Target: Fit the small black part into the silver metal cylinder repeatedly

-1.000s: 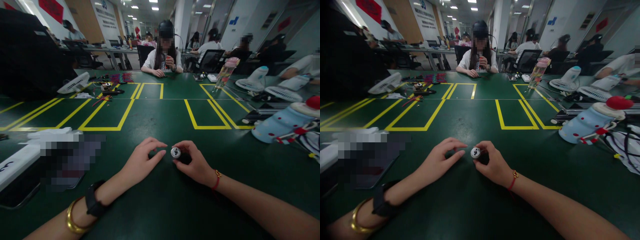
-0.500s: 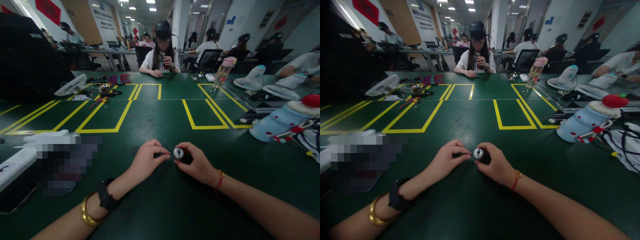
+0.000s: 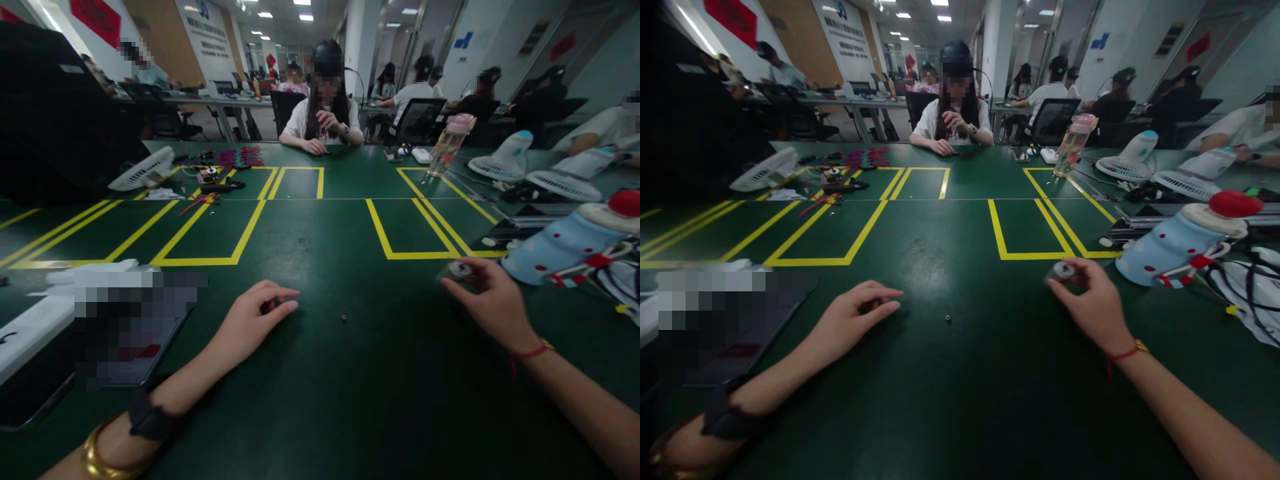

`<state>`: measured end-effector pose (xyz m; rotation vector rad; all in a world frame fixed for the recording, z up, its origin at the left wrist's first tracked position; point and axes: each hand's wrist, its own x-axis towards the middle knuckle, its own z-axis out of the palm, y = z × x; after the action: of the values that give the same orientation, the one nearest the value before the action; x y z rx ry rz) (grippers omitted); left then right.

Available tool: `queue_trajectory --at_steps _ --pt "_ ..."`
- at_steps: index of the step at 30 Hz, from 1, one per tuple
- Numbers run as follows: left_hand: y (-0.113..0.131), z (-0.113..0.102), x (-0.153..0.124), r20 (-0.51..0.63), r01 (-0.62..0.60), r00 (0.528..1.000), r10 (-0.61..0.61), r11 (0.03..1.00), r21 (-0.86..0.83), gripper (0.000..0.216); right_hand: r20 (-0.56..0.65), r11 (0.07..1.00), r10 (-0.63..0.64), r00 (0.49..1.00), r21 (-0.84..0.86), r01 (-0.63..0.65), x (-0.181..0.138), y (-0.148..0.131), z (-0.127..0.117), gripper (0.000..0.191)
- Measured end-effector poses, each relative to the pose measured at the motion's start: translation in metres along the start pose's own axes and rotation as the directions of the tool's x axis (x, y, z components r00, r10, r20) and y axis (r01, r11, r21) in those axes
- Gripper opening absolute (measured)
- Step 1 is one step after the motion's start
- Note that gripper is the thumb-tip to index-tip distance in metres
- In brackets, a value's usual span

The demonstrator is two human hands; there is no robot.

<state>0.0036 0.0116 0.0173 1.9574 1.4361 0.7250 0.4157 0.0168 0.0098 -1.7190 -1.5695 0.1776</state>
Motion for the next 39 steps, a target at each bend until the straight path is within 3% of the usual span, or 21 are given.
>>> queue_trajectory --at_steps 2,5,7,9,11,12,14,17,20,23,27,31,33,36,39 --pt "-0.008 -0.007 -0.002 -0.036 0.048 0.998 -0.049 0.999 -0.011 0.029 -0.142 0.978 0.109 0.984 -0.162 -0.132 0.01 0.037 -0.024 0.057" --pt "-0.011 -0.007 -0.002 -0.047 0.084 0.995 -0.086 0.996 -0.031 0.028 -0.196 0.936 0.214 0.957 -0.238 -0.259 0.014 0.071 -0.043 0.058" --pt "-0.01 -0.004 -0.001 -0.051 0.092 0.994 -0.093 0.995 -0.032 0.028 -0.253 0.928 0.169 0.953 -0.286 -0.24 0.011 0.072 -0.042 0.063" --pt "-0.009 -0.002 -0.001 -0.057 0.088 0.994 -0.09 0.995 -0.037 0.027 -0.313 0.917 -0.01 0.95 -0.382 -0.116 0.004 0.055 -0.031 0.068" --pt "-0.009 0.0 -0.001 -0.061 0.08 0.995 -0.083 0.996 -0.043 0.026 -0.197 0.891 -0.23 0.953 -0.437 0.124 -0.008 0.021 -0.011 0.062" --pt "-0.01 0.0 -0.001 -0.063 0.076 0.995 -0.078 0.996 -0.041 0.026 -0.057 0.878 -0.31 0.949 -0.4 0.263 -0.014 0.0 0.001 0.054" --pt "-0.011 0.0 -0.002 -0.057 0.063 0.996 -0.064 0.998 -0.019 0.025 0.268 0.871 -0.393 0.88 -0.199 0.449 -0.028 -0.044 0.026 0.04" --pt "-0.014 0.001 -0.004 -0.028 0.024 0.999 -0.023 0.999 0.03 0.025 0.495 0.879 -0.419 0.761 0.013 0.476 -0.043 -0.098 0.062 0.034" --pt "-0.015 0.001 -0.004 -0.007 -0.013 1.0 0.013 0.998 0.056 0.025 0.533 0.875 -0.436 0.725 0.063 0.48 -0.04 -0.118 0.078 0.025" --pt "-0.014 0.001 -0.004 -0.008 -0.02 1.0 0.021 0.998 0.056 0.024 0.42 0.889 -0.413 0.808 -0.008 0.458 -0.018 -0.099 0.062 0.024" --pt "-0.01 0.002 -0.003 -0.004 -0.023 1.0 0.023 0.999 0.044 0.023 0.087 0.87 -0.381 0.92 -0.303 0.389 0.019 -0.034 0.003 0.027" --pt "-0.007 0.003 -0.003 0.009 -0.024 1.0 0.024 0.999 0.031 0.022 -0.088 0.788 -0.186 0.979 -0.608 0.095 0.034 0.033 -0.053 0.029" --pt "-0.008 0.003 -0.003 0.013 -0.022 1.0 0.022 0.999 0.031 0.022 -0.135 0.775 -0.003 0.991 -0.626 -0.083 0.034 0.055 -0.068 0.03" --pt "-0.009 0.003 -0.004 0.017 -0.028 0.999 0.028 0.999 0.033 0.022 -0.15 0.797 0.24 0.959 -0.534 -0.283 0.032 0.068 -0.073 0.033" --pt "-0.01 0.002 -0.005 0.02 -0.03 0.999 0.029 0.999 0.031 0.022 -0.179 0.814 0.283 0.942 -0.475 -0.334 0.031 0.068 -0.072 0.036"
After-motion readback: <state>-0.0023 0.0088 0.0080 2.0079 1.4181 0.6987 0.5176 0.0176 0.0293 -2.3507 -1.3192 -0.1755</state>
